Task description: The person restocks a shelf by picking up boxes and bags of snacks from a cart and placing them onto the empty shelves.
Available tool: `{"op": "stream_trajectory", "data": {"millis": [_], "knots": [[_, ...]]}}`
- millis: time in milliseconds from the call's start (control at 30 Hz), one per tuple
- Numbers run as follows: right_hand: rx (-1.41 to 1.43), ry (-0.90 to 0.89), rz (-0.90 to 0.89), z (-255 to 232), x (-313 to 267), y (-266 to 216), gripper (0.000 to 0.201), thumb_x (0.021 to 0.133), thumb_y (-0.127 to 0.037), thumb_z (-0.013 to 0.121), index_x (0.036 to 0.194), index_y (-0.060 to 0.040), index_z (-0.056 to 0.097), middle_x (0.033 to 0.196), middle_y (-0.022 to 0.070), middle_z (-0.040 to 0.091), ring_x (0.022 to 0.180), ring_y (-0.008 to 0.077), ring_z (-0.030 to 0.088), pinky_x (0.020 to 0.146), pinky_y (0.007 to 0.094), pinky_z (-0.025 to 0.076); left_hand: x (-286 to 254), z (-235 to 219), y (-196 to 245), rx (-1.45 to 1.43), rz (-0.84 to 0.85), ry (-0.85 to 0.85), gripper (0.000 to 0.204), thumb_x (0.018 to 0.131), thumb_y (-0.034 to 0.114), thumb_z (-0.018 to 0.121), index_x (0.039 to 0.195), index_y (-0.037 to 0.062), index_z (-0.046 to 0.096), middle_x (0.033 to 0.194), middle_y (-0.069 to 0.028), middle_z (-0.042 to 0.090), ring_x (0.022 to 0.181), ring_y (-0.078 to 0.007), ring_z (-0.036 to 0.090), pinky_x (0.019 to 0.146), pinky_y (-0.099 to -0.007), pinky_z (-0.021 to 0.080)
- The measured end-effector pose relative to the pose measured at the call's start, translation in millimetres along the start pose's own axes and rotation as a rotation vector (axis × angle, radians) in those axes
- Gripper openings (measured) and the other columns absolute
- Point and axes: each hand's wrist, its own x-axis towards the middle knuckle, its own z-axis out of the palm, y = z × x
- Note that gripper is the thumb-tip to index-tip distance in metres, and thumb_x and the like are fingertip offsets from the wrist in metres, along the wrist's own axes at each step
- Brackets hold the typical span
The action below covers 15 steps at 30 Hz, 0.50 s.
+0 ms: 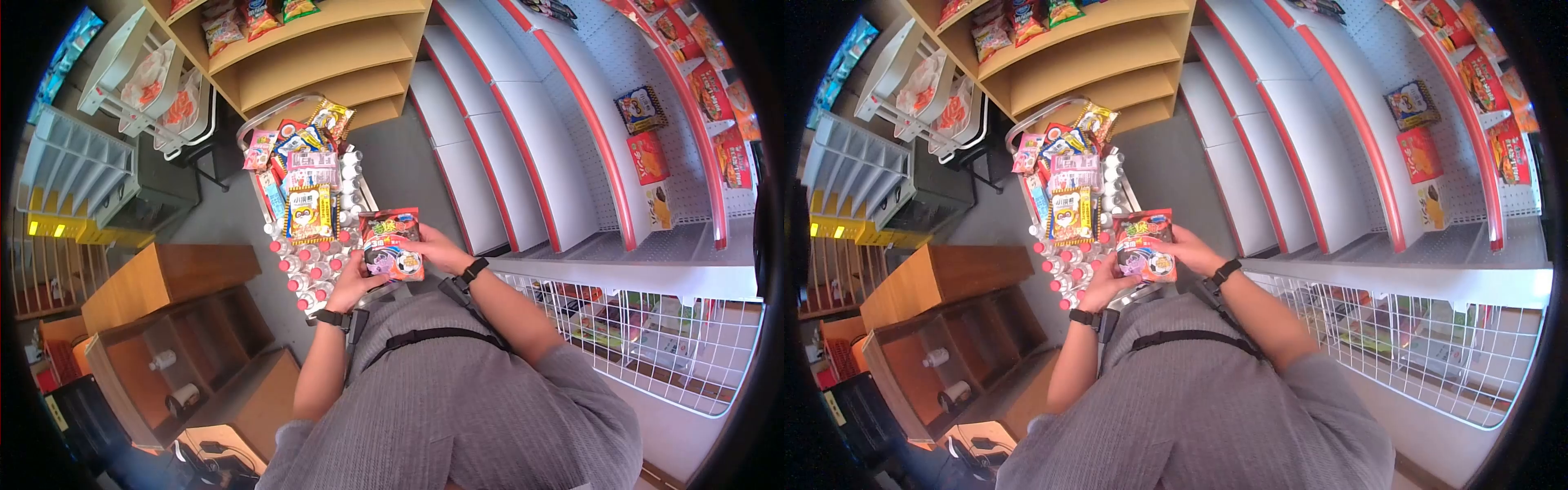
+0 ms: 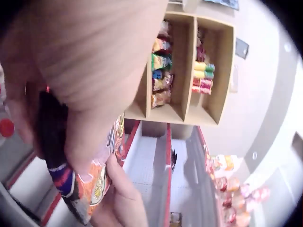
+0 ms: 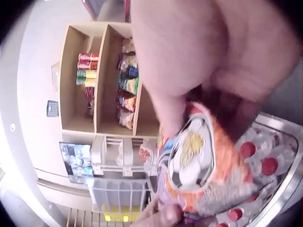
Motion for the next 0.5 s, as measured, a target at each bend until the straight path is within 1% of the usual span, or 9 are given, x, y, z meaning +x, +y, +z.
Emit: {"op": "stream_trajectory", "data": {"millis": [100,167,233,267,300,367,400,467,500], "knots": [[0.022,0.114,-0.064,-1,0,2,0.042,0.1,-0.011,0.064,0.138,0.0011,0.051,0.132,0.0105,0.063,0.117,0.0185,0.064,0.1,0.0346,0.053,6,-16,13,0.411,-0.087,-0.165,0.053,0.091,0.015,0.077,0.136,0.0026,0.053,0.121,-0.0068,0.067,0.108,-0.0142,0.063,0.095,-0.0319,0.051],[0.159,0.181,-0.088,-12,-10,2,0.042,0.099,-0.007,0.063,0.138,0.0013,0.051,0.13,0.0105,0.064,0.116,0.0185,0.065,0.099,0.0342,0.054,9,-33,24,0.471,-0.02,-0.004,0.039,0.095,0.021,0.073,0.126,0.0014,0.06,0.114,-0.0098,0.069,0.102,-0.0151,0.064,0.088,-0.033,0.052],[0.175,0.24,-0.103,-23,-23,-3,0.041,0.099,-0.007,0.063,0.137,0.0014,0.052,0.13,0.0103,0.065,0.115,0.0183,0.065,0.099,0.0342,0.054,29,-77,8,0.811,0.076,0.52,0.033,0.095,0.025,0.071,0.115,-0.0011,0.063,0.105,-0.0132,0.069,0.095,-0.0182,0.066,0.081,-0.0353,0.053],[0.183,0.285,-0.113,-27,-34,-6,0.041,0.099,-0.007,0.063,0.137,0.0015,0.052,0.13,0.0101,0.065,0.114,0.0181,0.066,0.098,0.0341,0.054,38,-104,-5,0.899,0.279,0.759,0.031,0.088,0.022,0.073,0.105,-0.0007,0.062,0.099,-0.0223,0.068,0.092,-0.0396,0.066,0.081,-0.0453,0.052],[0.206,0.291,-0.161,-27,-43,-11,0.04,0.099,-0.007,0.063,0.136,0.0013,0.053,0.13,0.0101,0.065,0.115,0.0176,0.065,0.099,0.0338,0.054,46,-116,-4,1.164,0.381,0.933,0.037,0.086,0.022,0.073,0.109,-0.0023,0.058,0.102,-0.0247,0.065,0.098,-0.0436,0.062,0.085,-0.05,0.05],[0.213,0.351,-0.195,-37,-56,-7,0.039,0.099,-0.008,0.063,0.136,0.001,0.054,0.129,0.0101,0.065,0.115,0.0175,0.065,0.099,0.0335,0.054,53,-129,7,1.3,0.273,0.957,0.051,0.087,0.024,0.072,0.124,-0.0024,0.049,0.115,-0.0295,0.055,0.109,-0.0468,0.052,0.096,-0.0546,0.043],[0.221,0.37,-0.213,-39,-61,-4,0.039,0.099,-0.009,0.063,0.136,0.0007,0.055,0.129,0.0101,0.066,0.115,0.0174,0.065,0.099,0.0333,0.054,58,-128,12,1.446,0.217,0.985,0.055,0.086,0.028,0.074,0.124,-0.0028,0.049,0.117,-0.0291,0.054,0.11,-0.0467,0.053,0.097,-0.0548,0.043],[0.252,0.403,-0.232,-32,-74,-13,0.037,0.101,-0.011,0.061,0.136,0.0003,0.055,0.129,0.0102,0.066,0.115,0.0173,0.066,0.1,0.0331,0.053,70,-137,7,1.534,0.252,0.967,0.071,0.082,0.039,0.079,0.13,-0.0027,0.047,0.114,-0.0302,0.057,0.111,-0.048,0.054,0.094,-0.056,0.045],[0.286,0.423,-0.235,-32,-79,-14,0.037,0.102,-0.012,0.06,0.136,0.0003,0.055,0.129,0.0103,0.066,0.115,0.0173,0.066,0.1,0.0331,0.053,76,-140,4,1.507,0.167,0.959,0.072,0.081,0.042,0.08,0.129,-0.0018,0.047,0.118,-0.0302,0.057,0.113,-0.0475,0.054,0.097,-0.0547,0.045]]}}
